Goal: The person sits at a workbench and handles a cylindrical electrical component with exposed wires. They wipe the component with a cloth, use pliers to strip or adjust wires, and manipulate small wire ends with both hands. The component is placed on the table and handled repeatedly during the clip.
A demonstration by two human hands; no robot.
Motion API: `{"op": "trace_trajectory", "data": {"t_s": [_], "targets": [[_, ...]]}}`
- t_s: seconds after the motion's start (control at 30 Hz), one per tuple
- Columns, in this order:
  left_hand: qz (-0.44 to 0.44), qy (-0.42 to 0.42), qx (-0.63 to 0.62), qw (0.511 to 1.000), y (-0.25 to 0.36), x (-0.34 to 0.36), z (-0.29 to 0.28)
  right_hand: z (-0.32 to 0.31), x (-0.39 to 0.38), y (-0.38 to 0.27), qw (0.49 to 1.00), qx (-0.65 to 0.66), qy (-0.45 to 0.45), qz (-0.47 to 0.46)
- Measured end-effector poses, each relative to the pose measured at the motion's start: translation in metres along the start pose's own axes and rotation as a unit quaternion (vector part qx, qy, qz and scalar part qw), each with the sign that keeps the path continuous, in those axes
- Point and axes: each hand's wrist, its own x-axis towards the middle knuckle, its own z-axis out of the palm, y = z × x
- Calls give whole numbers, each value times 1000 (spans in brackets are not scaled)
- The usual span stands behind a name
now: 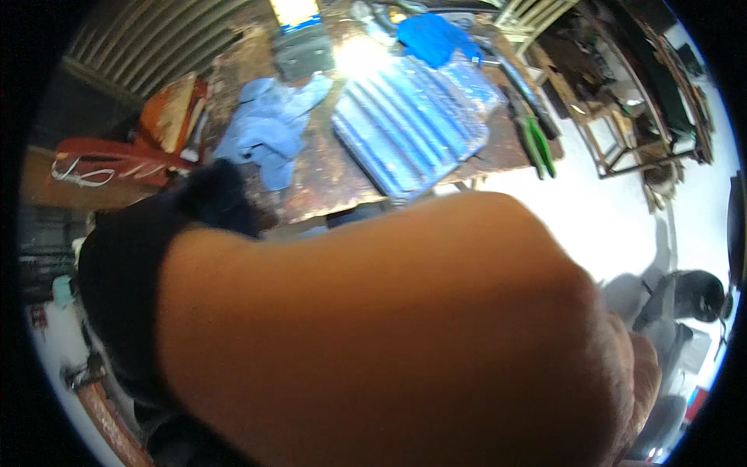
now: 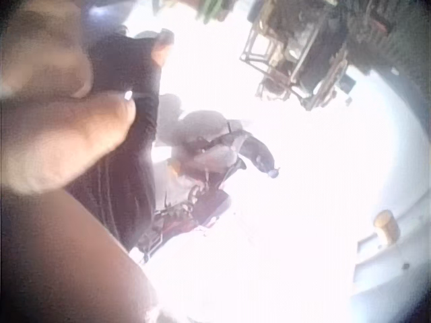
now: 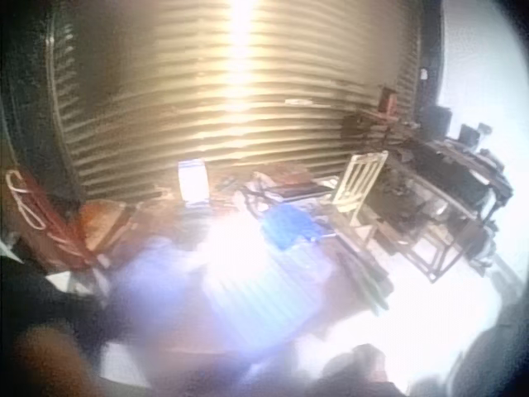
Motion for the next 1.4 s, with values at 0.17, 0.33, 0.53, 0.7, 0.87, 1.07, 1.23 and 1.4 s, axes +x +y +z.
{"op": "trace_trajectory", "data": {"t_s": [0.17,0.33,0.53,0.7,0.87,1.07,1.23,1.4], "targets": [[5,13,2,1000,-6,20,21,-1,-1,-1,1000,-11,4,6],[22,25,1,999,-2,19,24,0,-3,3,997,63,-28,24],[38,17,-7,999,12,15,17,1,-1,-7,999,14,1,32],[37,17,-10,999,6,11,16,-2,-3,-16,1000,-10,3,-4],[30,16,-7,999,6,12,16,-1,-3,-11,999,5,8,34],[22,15,0,1000,5,14,18,-3,-1,-12,1000,-23,9,1],[19,19,2,1000,4,12,18,-4,-2,-19,999,-29,9,20],[20,24,3,999,6,14,18,-4,-1,-13,1000,-7,-7,29]]}}
